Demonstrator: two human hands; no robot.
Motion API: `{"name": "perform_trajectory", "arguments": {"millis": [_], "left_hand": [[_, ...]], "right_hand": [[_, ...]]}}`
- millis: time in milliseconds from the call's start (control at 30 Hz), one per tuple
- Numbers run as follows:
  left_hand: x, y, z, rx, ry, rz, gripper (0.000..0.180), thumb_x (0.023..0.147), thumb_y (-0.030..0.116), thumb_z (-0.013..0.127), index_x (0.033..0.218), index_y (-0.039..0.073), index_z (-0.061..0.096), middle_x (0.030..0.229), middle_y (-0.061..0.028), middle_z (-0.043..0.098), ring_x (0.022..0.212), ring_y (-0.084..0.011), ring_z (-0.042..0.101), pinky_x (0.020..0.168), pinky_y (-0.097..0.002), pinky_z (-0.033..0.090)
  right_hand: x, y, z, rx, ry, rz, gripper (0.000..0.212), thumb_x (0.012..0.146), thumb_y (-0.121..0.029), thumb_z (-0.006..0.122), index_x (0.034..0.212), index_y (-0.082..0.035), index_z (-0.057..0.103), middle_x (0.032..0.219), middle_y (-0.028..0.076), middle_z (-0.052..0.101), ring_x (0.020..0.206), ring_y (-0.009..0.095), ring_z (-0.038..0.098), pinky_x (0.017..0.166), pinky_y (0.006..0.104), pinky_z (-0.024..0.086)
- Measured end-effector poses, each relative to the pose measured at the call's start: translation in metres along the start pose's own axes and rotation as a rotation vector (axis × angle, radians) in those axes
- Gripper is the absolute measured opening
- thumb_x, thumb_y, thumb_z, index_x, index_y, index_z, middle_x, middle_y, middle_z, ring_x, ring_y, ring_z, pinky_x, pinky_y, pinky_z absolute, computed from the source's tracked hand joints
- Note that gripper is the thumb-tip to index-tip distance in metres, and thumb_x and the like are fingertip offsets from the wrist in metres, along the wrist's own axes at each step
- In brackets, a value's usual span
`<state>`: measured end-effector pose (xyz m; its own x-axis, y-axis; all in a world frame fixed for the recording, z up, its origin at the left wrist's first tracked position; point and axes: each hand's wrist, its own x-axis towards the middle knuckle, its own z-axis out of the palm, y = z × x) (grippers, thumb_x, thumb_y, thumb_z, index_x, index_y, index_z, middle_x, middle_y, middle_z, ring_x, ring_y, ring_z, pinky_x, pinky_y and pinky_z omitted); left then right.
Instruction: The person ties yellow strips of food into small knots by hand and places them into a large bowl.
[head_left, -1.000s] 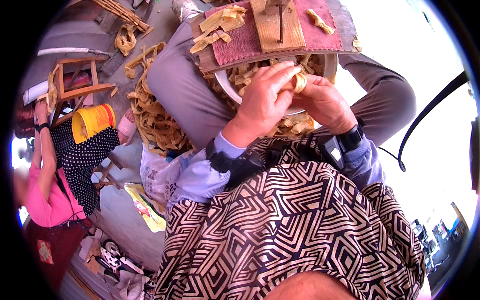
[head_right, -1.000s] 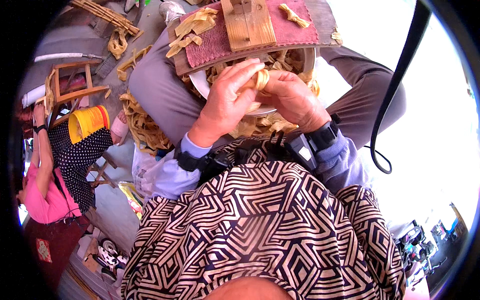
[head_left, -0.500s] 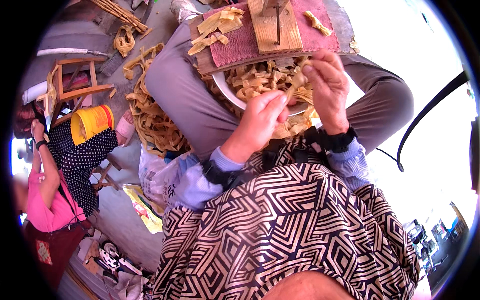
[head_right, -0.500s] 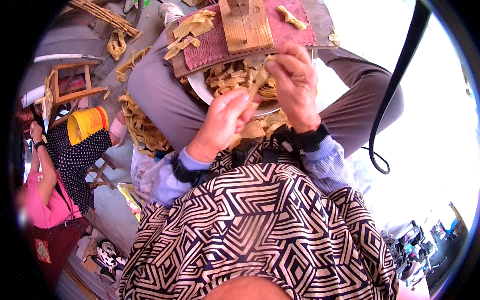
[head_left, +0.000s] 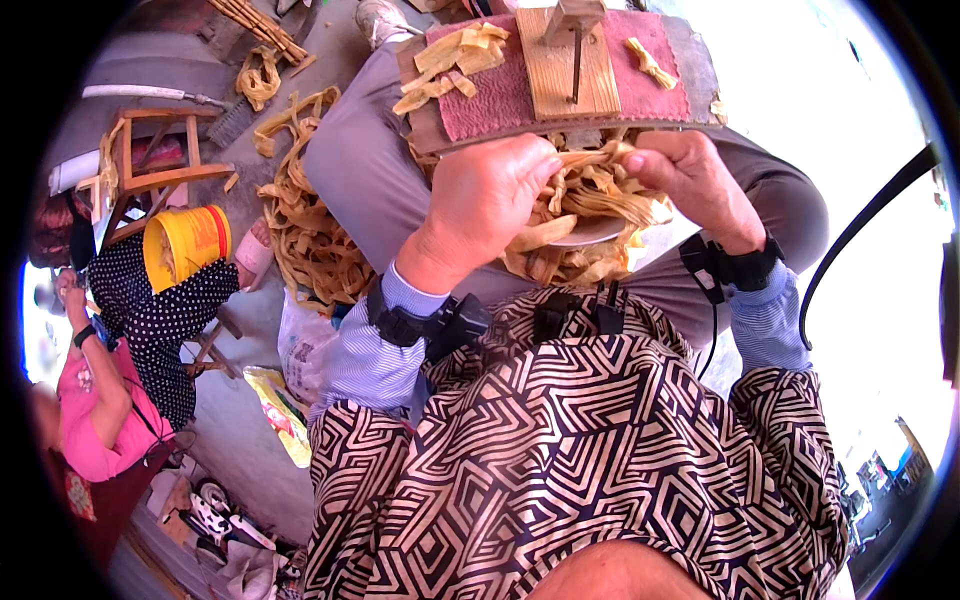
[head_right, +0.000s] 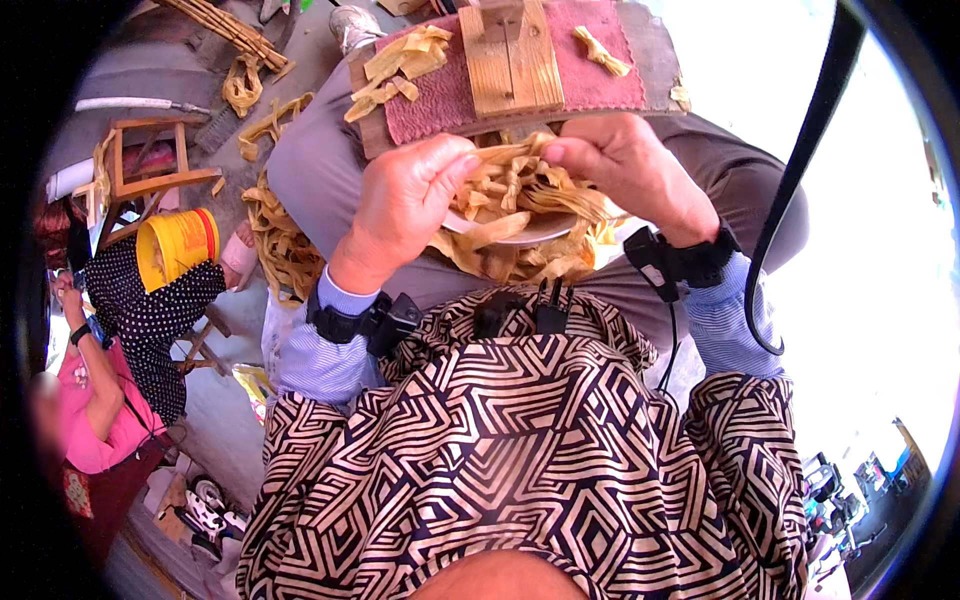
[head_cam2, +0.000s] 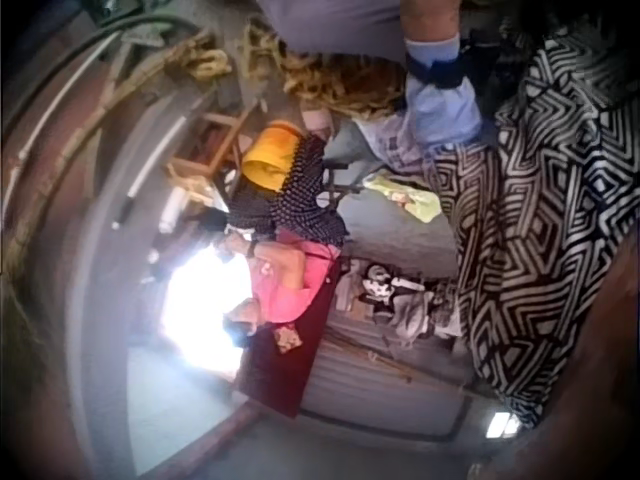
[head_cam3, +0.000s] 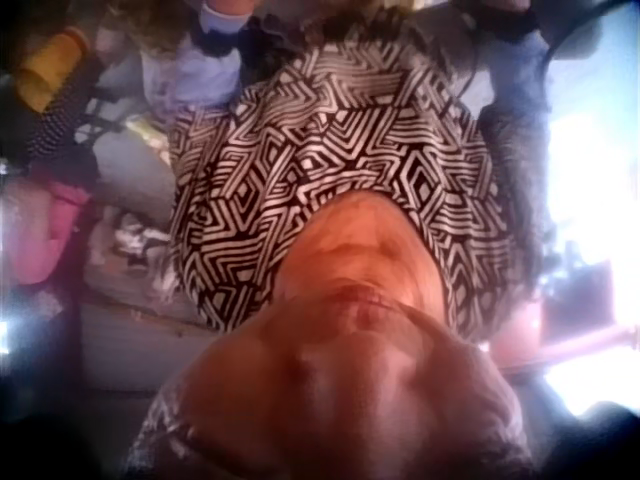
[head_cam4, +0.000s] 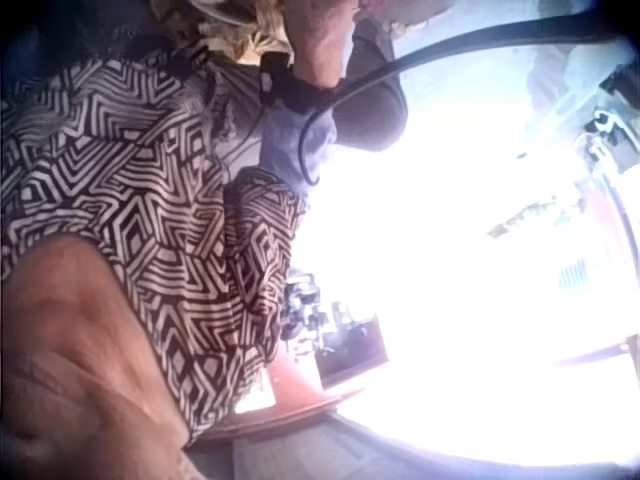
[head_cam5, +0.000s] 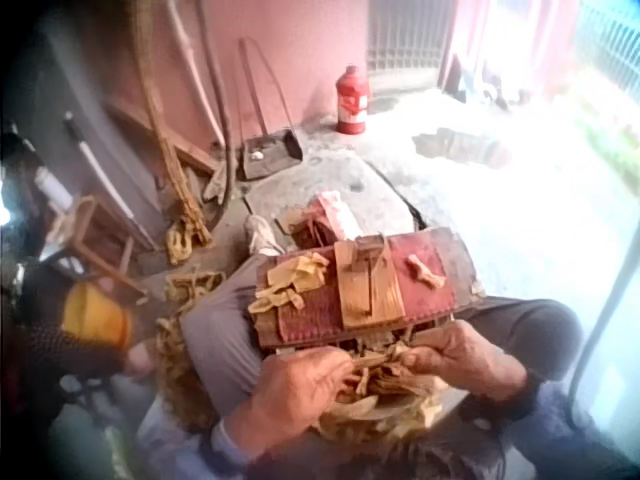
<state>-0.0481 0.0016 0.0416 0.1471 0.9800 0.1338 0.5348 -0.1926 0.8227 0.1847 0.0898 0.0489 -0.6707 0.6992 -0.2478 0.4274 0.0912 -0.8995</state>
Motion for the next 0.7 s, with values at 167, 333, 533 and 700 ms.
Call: {"name": "perform_trajectory", "arguments": {"millis": [167, 333, 533, 700], "left_hand": [[0.047, -0.028, -0.008, -0.021, 0.097, -0.063, 0.017, 0.095, 0.014, 0.056, 0.098, -0.001, 0.061, 0.07, -0.0101, 0.057, 0.064, -0.0176, 0.054, 0.061, -0.0311, 0.045], [0.064, -0.06, 0.005, -0.18, 0.145, -0.154, 0.017, 0.093, 0.016, 0.058, 0.098, -0.001, 0.062, 0.072, -0.0101, 0.061, 0.066, -0.0184, 0.058, 0.063, -0.0314, 0.047], [0.064, -0.07, 0.007, 0.295, 0.277, -0.164, 0.013, 0.088, 0.019, 0.058, 0.086, 0.007, 0.061, 0.075, -0.0162, 0.065, 0.073, -0.0373, 0.063, 0.064, -0.046, 0.048], [0.03, -0.037, 0.002, 0.058, 0.07, -0.272, 0.012, 0.091, 0.011, 0.057, 0.093, 0.001, 0.062, 0.073, -0.0106, 0.061, 0.067, -0.0144, 0.059, 0.061, -0.0301, 0.046]], "right_hand": [[0.036, 0.01, -0.012, -0.133, 0.297, -0.1, 0.035, 0.094, -0.028, 0.061, 0.078, 0.003, 0.059, 0.058, 0.006, 0.045, 0.055, 0.012, 0.043, 0.052, 0.0306, 0.039], [0.051, 0.025, -0.013, -0.25, 0.374, 0.021, 0.034, 0.093, -0.03, 0.061, 0.08, 0.002, 0.061, 0.059, 0.013, 0.051, 0.054, 0.02, 0.05, 0.055, 0.035, 0.043], [0.046, 0.017, -0.004, -0.629, 0.33, 0.005, 0.029, 0.089, -0.033, 0.062, 0.083, -0.004, 0.067, 0.07, 0.019, 0.061, 0.068, 0.038, 0.061, 0.062, 0.045, 0.049], [0.007, -0.014, 0.004, -0.824, 0.141, -0.072, 0.037, 0.079, -0.041, 0.071, 0.103, -0.013, 0.068, 0.092, 0.011, 0.067, 0.092, 0.031, 0.063, 0.082, 0.0448, 0.047]]}}
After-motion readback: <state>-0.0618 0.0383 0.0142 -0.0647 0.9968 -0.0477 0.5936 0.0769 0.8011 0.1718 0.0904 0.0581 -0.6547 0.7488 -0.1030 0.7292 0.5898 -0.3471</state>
